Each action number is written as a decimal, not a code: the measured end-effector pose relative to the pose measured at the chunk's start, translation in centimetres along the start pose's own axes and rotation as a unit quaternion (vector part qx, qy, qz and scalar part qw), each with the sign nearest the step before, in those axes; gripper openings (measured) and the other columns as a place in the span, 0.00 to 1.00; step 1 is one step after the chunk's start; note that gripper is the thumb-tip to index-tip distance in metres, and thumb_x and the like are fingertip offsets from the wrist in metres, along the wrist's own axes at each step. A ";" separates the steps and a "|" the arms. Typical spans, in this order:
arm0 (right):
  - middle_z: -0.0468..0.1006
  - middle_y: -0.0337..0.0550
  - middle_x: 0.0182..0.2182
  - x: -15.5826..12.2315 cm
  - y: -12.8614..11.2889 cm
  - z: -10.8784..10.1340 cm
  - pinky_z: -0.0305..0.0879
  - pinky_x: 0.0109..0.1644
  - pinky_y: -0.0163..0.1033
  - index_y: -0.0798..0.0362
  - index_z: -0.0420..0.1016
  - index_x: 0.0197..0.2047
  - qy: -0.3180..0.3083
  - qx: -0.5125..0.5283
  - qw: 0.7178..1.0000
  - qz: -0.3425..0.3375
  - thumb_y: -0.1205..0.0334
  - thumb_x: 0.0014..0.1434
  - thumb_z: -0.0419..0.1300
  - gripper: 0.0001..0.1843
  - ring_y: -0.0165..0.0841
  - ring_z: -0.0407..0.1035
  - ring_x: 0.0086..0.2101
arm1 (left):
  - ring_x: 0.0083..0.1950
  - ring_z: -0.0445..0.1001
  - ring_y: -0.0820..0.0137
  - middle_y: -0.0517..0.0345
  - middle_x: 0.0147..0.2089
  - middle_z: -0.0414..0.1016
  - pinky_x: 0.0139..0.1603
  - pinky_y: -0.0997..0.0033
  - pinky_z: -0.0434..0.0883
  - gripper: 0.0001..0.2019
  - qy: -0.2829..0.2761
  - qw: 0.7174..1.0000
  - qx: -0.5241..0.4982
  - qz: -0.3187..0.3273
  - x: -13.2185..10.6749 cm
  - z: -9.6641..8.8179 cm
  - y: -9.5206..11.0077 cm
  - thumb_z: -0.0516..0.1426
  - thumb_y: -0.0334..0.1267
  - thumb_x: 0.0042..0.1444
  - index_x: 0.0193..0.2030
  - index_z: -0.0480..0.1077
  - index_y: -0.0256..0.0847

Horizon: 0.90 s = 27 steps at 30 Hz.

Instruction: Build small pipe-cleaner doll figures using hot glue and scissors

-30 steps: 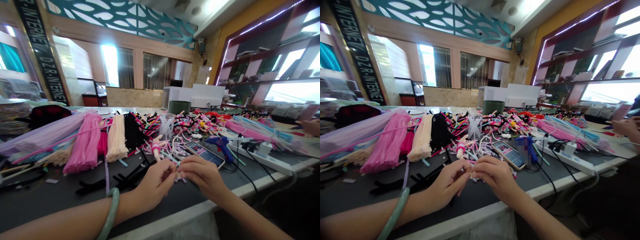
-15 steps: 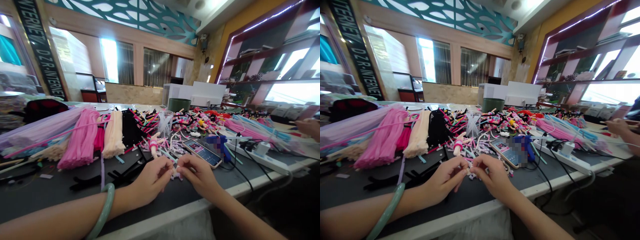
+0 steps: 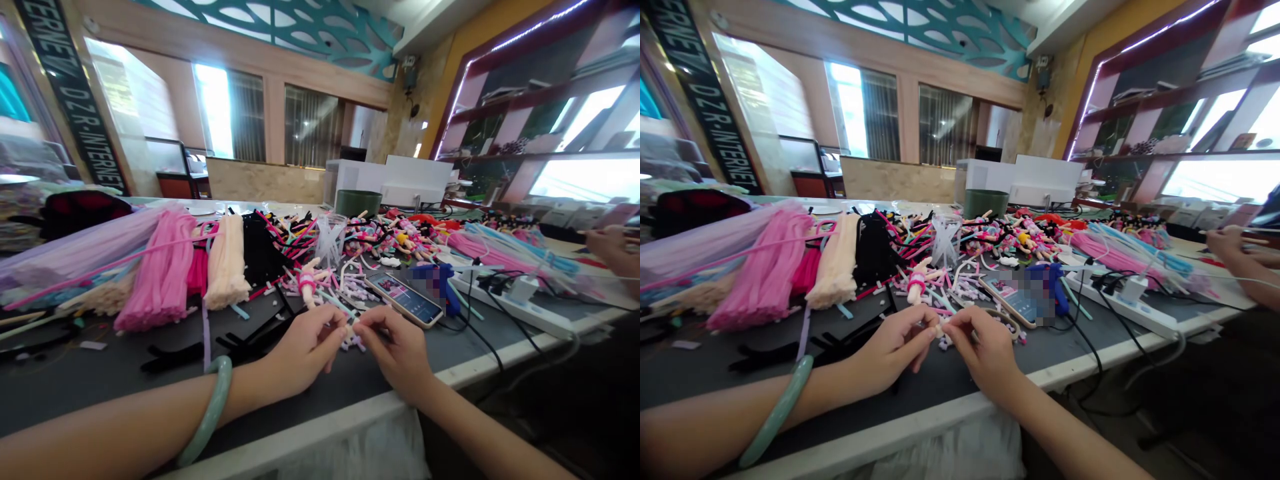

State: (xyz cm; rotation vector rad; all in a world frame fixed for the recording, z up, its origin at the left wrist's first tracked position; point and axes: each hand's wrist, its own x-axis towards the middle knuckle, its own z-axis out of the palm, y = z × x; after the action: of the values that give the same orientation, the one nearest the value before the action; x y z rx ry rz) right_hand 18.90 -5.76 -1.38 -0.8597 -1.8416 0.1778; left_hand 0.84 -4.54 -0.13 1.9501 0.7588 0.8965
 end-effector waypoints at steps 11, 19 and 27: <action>0.74 0.39 0.29 -0.1 -0.5 0.0 0.64 0.34 0.33 0.52 0.68 0.37 0.016 -0.109 0.990 -0.085 0.68 0.61 0.54 0.04 0.28 0.68 0.28 | 0.20 0.61 0.79 0.67 0.22 0.59 0.22 0.78 0.59 0.10 0.013 1.000 0.011 -0.003 0.1 0.1 0.1 0.48 0.43 0.62 0.33 0.61 0.39; 0.76 0.43 0.33 -0.1 -0.8 0.3 0.66 0.36 0.35 0.51 0.69 0.40 0.000 -0.126 0.989 -0.080 0.68 0.61 0.53 0.06 0.30 0.70 0.30 | 0.20 0.62 0.79 0.67 0.23 0.58 0.22 0.79 0.60 0.09 0.037 0.999 0.017 -0.002 0.0 0.0 0.3 0.48 0.41 0.61 0.32 0.61 0.39; 0.75 0.43 0.34 0.0 -0.8 0.4 0.67 0.36 0.34 0.52 0.68 0.43 -0.005 -0.142 0.985 -0.099 0.69 0.58 0.56 0.09 0.30 0.70 0.30 | 0.21 0.63 0.78 0.66 0.24 0.60 0.24 0.78 0.60 0.09 0.052 0.997 0.046 0.012 0.0 -0.2 0.3 0.48 0.39 0.61 0.32 0.61 0.39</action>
State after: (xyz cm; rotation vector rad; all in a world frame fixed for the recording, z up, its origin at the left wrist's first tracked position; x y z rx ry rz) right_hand 18.16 -6.23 -1.16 -0.8617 -1.9772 -0.2109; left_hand 0.67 -4.61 0.20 2.0089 0.8532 0.9992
